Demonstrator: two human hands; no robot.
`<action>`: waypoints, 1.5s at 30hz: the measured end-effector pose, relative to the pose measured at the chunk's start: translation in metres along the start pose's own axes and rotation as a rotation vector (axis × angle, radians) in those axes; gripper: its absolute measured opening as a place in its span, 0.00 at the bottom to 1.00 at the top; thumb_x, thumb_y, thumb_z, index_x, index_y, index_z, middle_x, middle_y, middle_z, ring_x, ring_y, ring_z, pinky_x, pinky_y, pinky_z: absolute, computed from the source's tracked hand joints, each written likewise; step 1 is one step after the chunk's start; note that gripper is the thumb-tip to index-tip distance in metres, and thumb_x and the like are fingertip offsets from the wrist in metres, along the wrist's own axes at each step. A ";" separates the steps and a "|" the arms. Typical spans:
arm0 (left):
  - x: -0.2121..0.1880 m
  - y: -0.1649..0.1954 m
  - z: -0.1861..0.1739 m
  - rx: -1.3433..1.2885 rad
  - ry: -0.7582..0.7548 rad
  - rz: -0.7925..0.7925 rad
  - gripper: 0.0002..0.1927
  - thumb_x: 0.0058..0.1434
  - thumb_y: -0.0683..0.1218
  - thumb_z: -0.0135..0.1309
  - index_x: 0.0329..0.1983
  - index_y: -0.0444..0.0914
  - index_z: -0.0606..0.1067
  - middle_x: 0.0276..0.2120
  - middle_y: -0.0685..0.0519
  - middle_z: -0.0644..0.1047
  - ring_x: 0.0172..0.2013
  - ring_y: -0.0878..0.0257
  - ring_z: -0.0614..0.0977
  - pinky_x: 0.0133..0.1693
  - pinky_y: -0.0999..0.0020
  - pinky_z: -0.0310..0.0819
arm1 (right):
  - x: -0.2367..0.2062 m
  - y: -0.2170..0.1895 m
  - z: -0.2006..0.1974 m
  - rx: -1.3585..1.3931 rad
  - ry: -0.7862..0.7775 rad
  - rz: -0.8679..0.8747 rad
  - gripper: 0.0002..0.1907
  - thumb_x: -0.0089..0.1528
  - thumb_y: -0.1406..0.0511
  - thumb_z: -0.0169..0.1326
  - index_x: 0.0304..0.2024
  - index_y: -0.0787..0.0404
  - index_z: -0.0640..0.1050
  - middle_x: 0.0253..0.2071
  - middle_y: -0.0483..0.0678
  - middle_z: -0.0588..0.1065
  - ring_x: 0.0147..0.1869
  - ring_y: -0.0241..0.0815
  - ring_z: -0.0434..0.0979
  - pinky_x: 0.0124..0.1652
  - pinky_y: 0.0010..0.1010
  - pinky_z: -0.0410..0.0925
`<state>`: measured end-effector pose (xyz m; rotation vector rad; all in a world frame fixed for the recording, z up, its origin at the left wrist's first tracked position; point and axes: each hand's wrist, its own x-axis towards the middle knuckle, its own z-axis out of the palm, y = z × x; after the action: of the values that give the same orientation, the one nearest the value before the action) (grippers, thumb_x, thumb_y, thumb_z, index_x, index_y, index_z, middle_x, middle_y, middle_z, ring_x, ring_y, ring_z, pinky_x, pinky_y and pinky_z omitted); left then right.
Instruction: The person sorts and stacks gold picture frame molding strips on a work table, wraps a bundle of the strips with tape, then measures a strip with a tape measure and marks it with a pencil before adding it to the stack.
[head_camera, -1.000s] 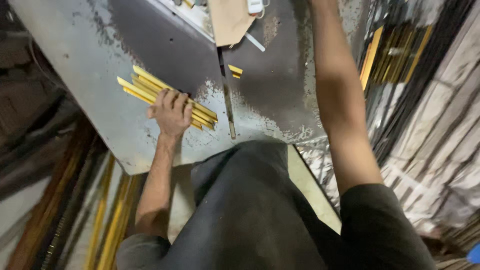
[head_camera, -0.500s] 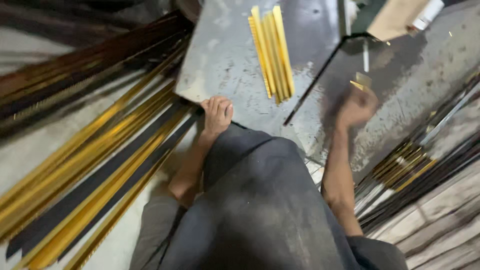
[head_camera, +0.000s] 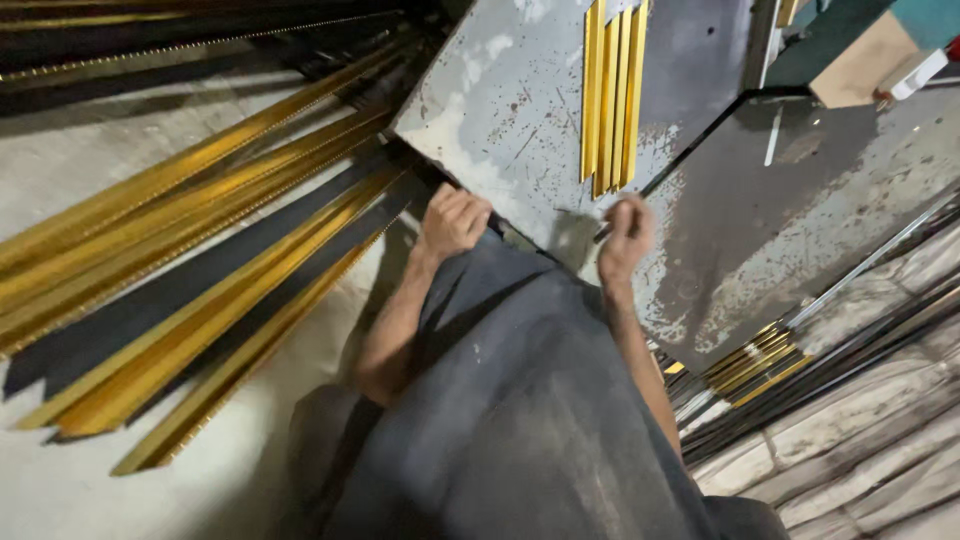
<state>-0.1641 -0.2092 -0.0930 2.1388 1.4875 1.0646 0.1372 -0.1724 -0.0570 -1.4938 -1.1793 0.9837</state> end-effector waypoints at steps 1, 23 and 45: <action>-0.012 0.003 -0.001 -0.015 -0.054 0.033 0.03 0.65 0.40 0.58 0.36 0.38 0.76 0.29 0.50 0.78 0.28 0.54 0.76 0.37 0.58 0.68 | -0.005 -0.001 0.002 -0.019 -0.096 0.024 0.10 0.74 0.67 0.48 0.53 0.67 0.76 0.36 0.45 0.73 0.38 0.33 0.73 0.36 0.26 0.68; 0.005 0.042 -0.083 0.389 1.801 -0.996 0.57 0.52 0.53 0.75 0.69 0.26 0.49 0.63 0.30 0.62 0.60 0.46 0.71 0.61 0.49 0.70 | -0.098 0.060 -0.197 -0.012 -0.051 -0.001 0.11 0.75 0.65 0.50 0.54 0.67 0.76 0.36 0.47 0.73 0.36 0.35 0.72 0.38 0.27 0.69; 0.017 0.034 -0.088 0.600 1.743 -0.789 0.23 0.61 0.49 0.68 0.53 0.28 0.79 0.49 0.37 0.83 0.45 0.54 0.85 0.52 0.58 0.81 | -0.099 0.053 -0.194 -0.017 0.022 0.039 0.11 0.74 0.65 0.50 0.53 0.67 0.77 0.36 0.47 0.75 0.37 0.35 0.74 0.38 0.27 0.70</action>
<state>-0.2028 -0.2199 -0.0064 -0.0070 3.0874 2.3459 0.3131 -0.3109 -0.0637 -1.5429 -1.1495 0.9826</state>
